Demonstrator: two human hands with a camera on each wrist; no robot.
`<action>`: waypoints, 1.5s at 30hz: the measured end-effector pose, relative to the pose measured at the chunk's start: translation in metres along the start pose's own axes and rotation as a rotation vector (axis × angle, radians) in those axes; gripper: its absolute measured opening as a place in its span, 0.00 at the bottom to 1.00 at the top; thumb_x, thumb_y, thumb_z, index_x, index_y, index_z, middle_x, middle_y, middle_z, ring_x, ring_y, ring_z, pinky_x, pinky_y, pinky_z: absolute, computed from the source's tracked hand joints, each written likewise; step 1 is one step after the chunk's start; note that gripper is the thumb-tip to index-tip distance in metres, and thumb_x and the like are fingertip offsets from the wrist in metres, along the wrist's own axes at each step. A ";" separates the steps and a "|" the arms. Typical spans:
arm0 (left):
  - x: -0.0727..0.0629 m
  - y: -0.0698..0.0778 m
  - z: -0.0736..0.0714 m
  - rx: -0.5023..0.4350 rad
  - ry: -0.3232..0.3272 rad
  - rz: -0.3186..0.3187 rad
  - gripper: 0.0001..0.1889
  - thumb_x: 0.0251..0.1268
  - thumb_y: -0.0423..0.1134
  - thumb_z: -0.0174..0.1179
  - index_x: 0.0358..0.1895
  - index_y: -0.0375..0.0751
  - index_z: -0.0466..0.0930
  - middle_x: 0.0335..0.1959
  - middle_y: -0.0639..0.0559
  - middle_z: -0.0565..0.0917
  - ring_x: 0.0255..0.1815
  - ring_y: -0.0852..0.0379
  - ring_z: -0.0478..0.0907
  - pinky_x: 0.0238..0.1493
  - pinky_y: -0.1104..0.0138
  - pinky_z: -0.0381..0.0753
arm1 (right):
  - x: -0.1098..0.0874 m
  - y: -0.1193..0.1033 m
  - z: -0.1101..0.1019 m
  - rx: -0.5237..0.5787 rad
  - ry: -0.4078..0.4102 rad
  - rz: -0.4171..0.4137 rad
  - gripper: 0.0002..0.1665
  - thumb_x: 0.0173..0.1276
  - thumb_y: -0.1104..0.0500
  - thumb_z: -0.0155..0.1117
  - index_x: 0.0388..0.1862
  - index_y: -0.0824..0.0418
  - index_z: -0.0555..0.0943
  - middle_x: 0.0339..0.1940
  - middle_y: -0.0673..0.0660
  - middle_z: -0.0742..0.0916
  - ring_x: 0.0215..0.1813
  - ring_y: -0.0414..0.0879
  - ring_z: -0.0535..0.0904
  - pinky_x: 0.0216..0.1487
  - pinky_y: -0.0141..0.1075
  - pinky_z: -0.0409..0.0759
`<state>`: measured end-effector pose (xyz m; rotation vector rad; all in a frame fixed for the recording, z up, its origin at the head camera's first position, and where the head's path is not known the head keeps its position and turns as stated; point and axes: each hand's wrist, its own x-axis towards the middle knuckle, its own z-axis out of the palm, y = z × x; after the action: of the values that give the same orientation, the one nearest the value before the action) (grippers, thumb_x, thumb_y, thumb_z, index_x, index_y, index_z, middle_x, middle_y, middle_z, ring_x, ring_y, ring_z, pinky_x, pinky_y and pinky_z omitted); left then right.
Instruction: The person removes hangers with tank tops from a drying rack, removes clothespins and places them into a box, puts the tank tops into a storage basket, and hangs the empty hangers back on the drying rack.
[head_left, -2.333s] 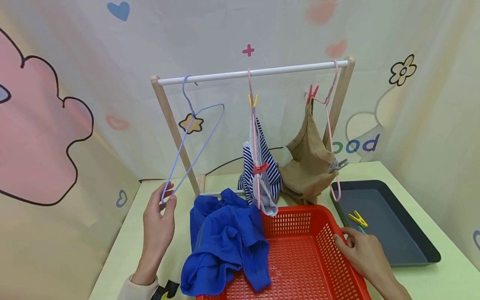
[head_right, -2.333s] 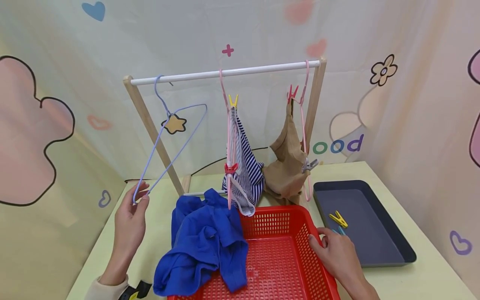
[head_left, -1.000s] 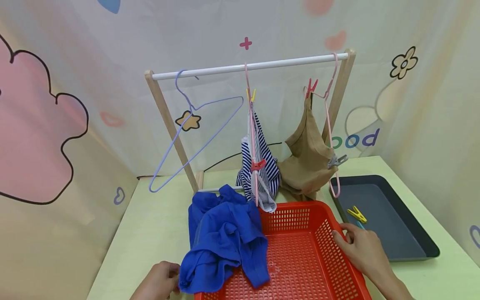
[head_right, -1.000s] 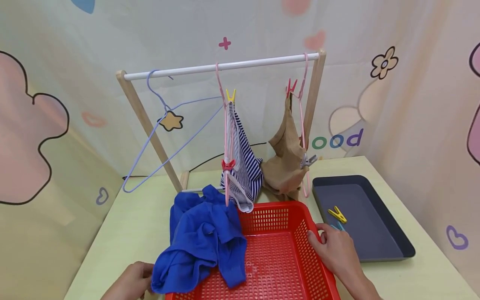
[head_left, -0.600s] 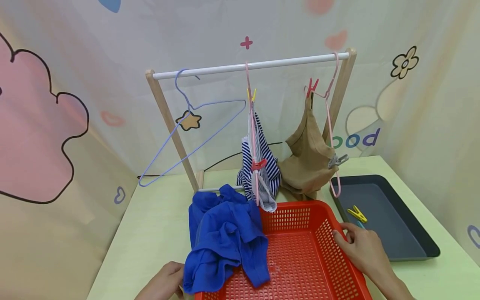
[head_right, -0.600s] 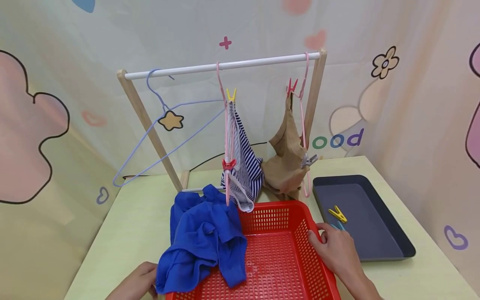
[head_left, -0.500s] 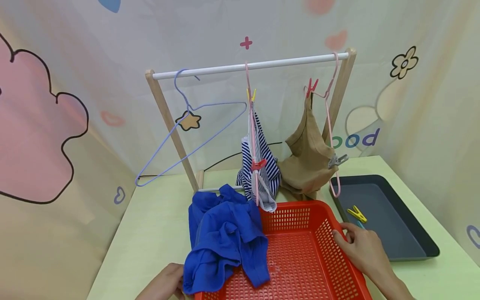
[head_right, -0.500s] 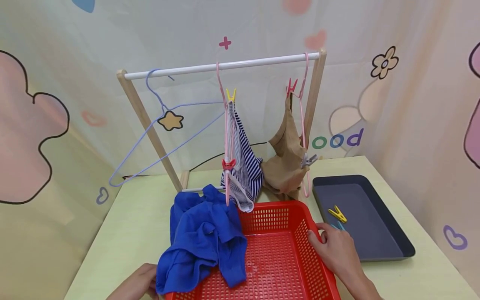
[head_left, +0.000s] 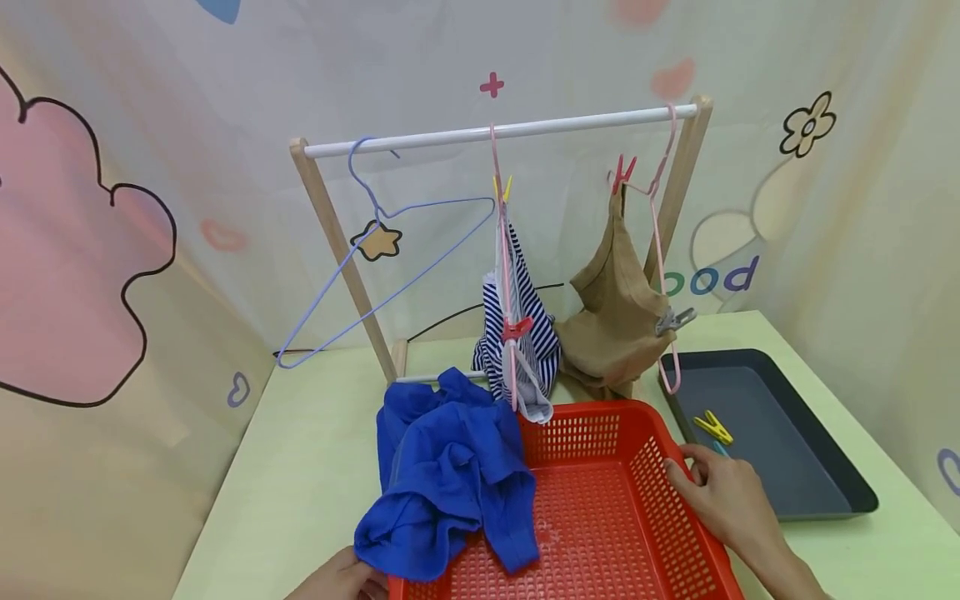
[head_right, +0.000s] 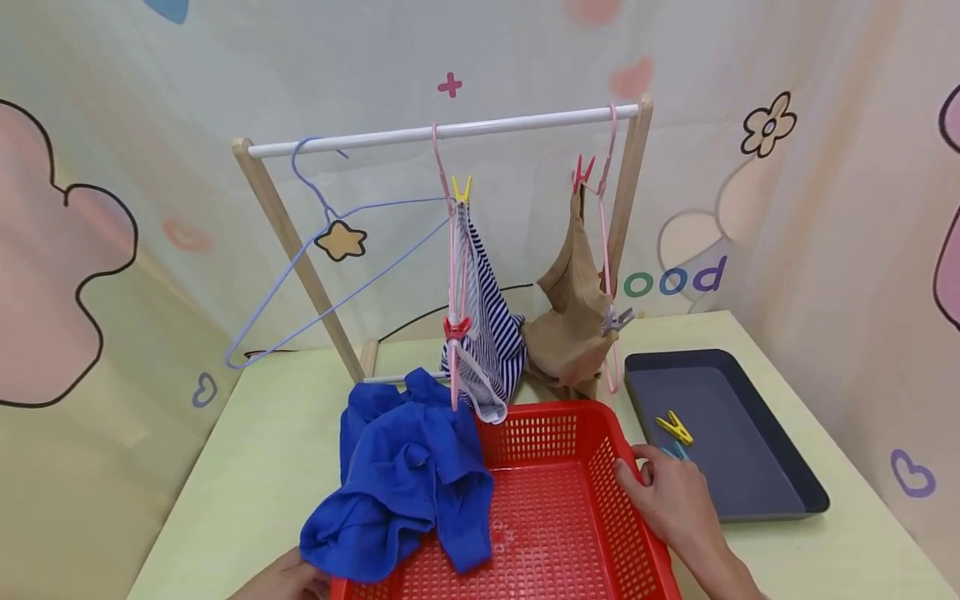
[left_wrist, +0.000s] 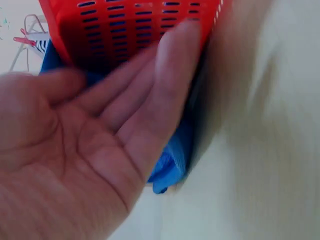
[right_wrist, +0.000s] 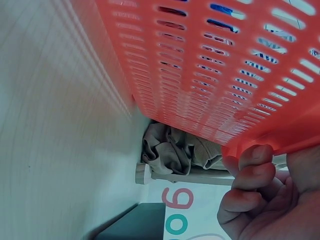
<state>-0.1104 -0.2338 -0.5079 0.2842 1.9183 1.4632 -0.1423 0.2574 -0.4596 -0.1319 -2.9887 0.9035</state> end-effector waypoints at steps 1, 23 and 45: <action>0.001 0.004 0.002 -0.020 0.051 -0.013 0.22 0.78 0.39 0.39 0.51 0.18 0.74 0.39 0.45 0.85 0.38 0.60 0.81 0.44 0.64 0.83 | 0.000 0.000 0.000 0.003 -0.003 0.004 0.31 0.70 0.45 0.60 0.58 0.69 0.78 0.19 0.51 0.75 0.21 0.41 0.70 0.19 0.31 0.66; 0.015 0.039 0.025 -0.060 0.348 0.004 0.15 0.67 0.40 0.59 0.47 0.31 0.71 0.19 0.53 0.77 0.18 0.59 0.73 0.24 0.65 0.77 | -0.003 -0.010 -0.014 -0.175 0.013 -0.060 0.29 0.69 0.44 0.61 0.55 0.67 0.78 0.18 0.50 0.76 0.20 0.43 0.69 0.20 0.34 0.66; 0.012 0.037 0.027 -0.049 0.356 -0.008 0.11 0.69 0.41 0.57 0.42 0.34 0.75 0.18 0.54 0.79 0.18 0.59 0.76 0.25 0.65 0.79 | -0.034 -0.178 -0.028 -0.314 -0.255 -0.818 0.24 0.69 0.42 0.62 0.62 0.46 0.78 0.57 0.48 0.84 0.56 0.43 0.81 0.55 0.43 0.83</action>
<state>-0.1109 -0.1939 -0.4818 -0.0098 2.1518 1.6386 -0.1213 0.1220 -0.3376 1.1781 -2.8947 0.3665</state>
